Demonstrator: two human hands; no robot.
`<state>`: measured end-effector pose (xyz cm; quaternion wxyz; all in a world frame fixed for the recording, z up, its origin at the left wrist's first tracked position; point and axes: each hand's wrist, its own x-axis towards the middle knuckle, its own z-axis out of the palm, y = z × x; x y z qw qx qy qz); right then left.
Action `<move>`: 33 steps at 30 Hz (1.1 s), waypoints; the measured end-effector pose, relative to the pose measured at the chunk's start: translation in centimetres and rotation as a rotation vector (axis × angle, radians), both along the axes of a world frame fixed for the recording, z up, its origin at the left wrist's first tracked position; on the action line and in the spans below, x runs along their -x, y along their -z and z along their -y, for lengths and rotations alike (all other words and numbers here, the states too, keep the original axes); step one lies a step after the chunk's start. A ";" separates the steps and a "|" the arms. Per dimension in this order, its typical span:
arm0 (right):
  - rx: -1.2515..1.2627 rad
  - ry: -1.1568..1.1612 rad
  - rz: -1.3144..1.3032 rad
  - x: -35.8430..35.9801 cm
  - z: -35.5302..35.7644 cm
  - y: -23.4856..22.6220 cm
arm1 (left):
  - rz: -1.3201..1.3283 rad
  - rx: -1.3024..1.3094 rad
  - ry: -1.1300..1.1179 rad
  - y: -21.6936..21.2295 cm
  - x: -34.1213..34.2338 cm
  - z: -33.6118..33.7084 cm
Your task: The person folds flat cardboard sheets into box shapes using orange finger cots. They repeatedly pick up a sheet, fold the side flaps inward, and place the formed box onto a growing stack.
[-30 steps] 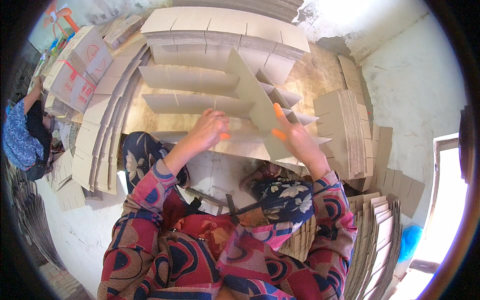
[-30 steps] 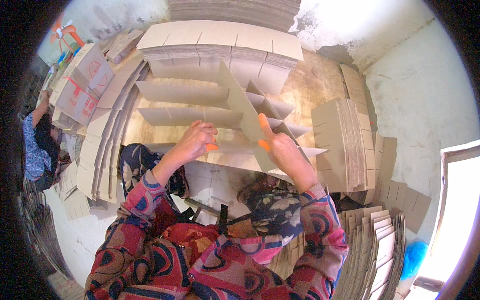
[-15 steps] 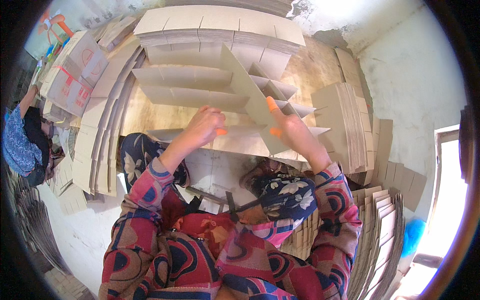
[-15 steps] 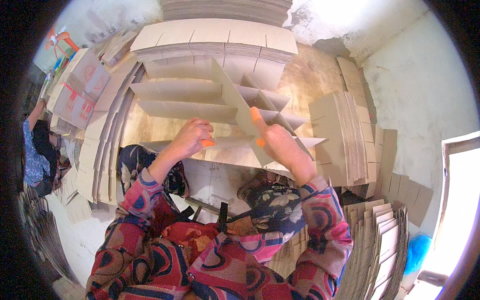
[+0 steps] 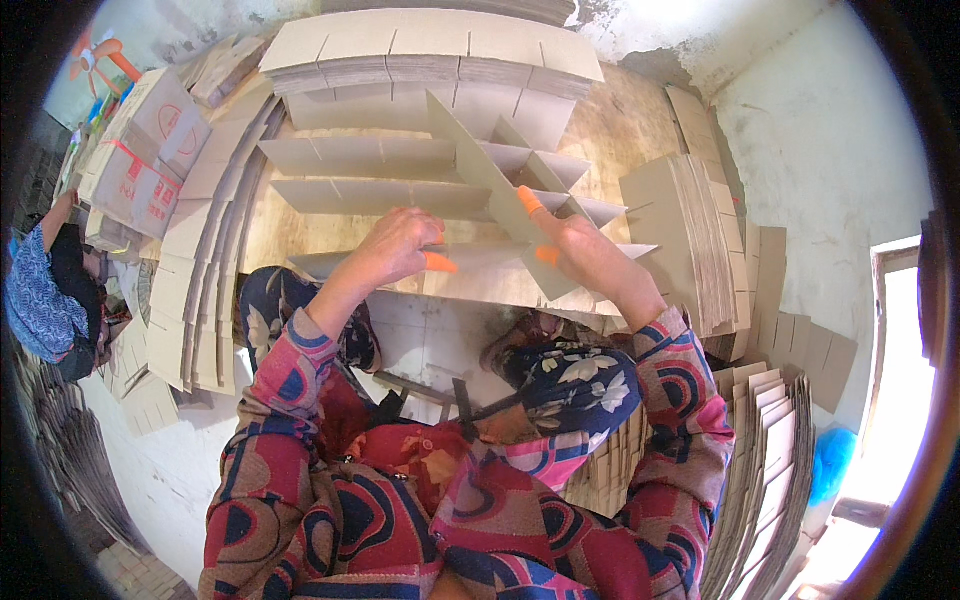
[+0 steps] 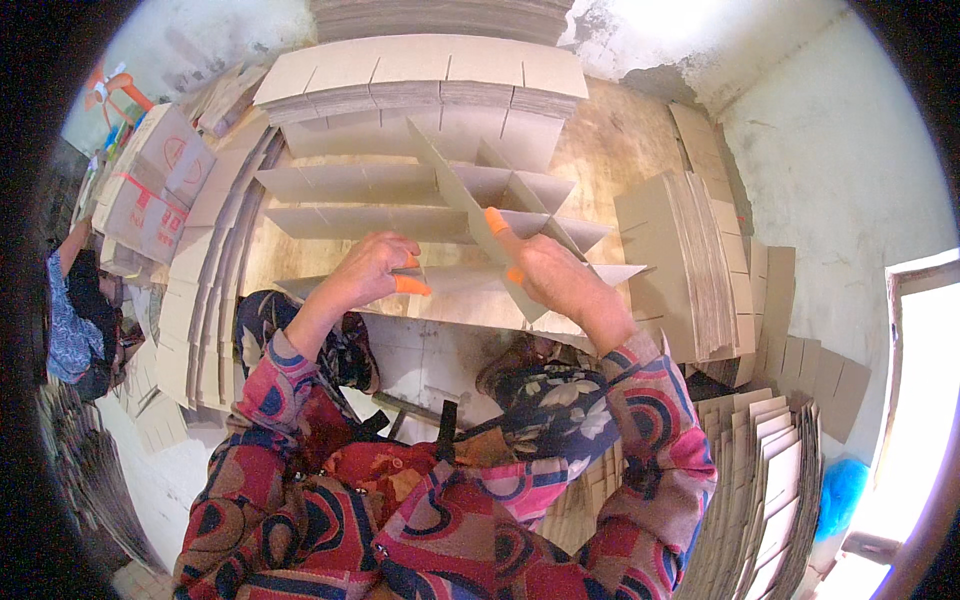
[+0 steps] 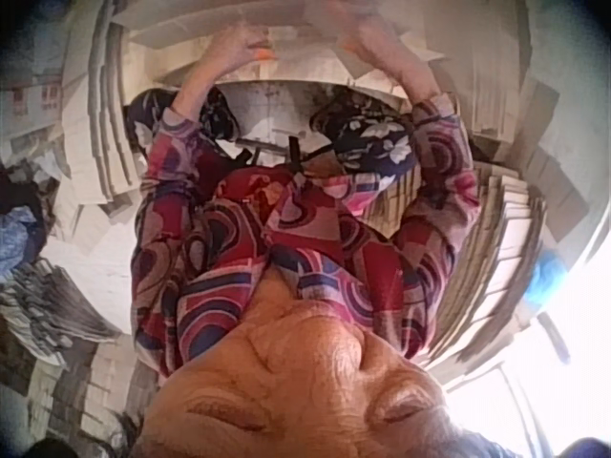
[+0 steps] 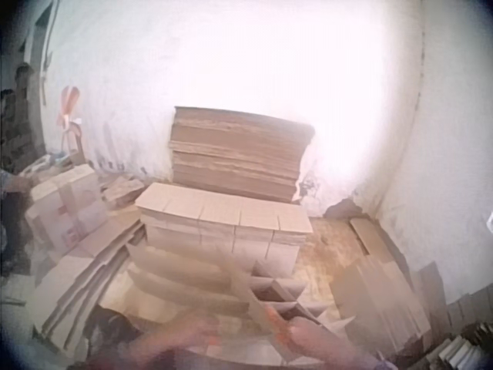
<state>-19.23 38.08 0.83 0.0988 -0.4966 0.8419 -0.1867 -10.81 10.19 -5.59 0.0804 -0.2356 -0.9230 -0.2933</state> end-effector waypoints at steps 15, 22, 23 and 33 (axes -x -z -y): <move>0.004 0.130 0.098 -0.8 -0.3 0.7 | -0.258 0.140 -0.303 1.2 5.6 -0.4; 0.011 0.068 0.136 -0.6 -0.6 0.5 | -0.023 0.090 -0.280 1.9 5.3 -0.4; 0.009 0.026 0.137 -0.4 -0.5 0.7 | -0.018 0.076 -0.270 1.8 5.2 -0.5; -0.167 0.024 0.069 0.9 1.2 -0.1 | -0.349 0.065 -0.211 -1.1 2.6 -4.9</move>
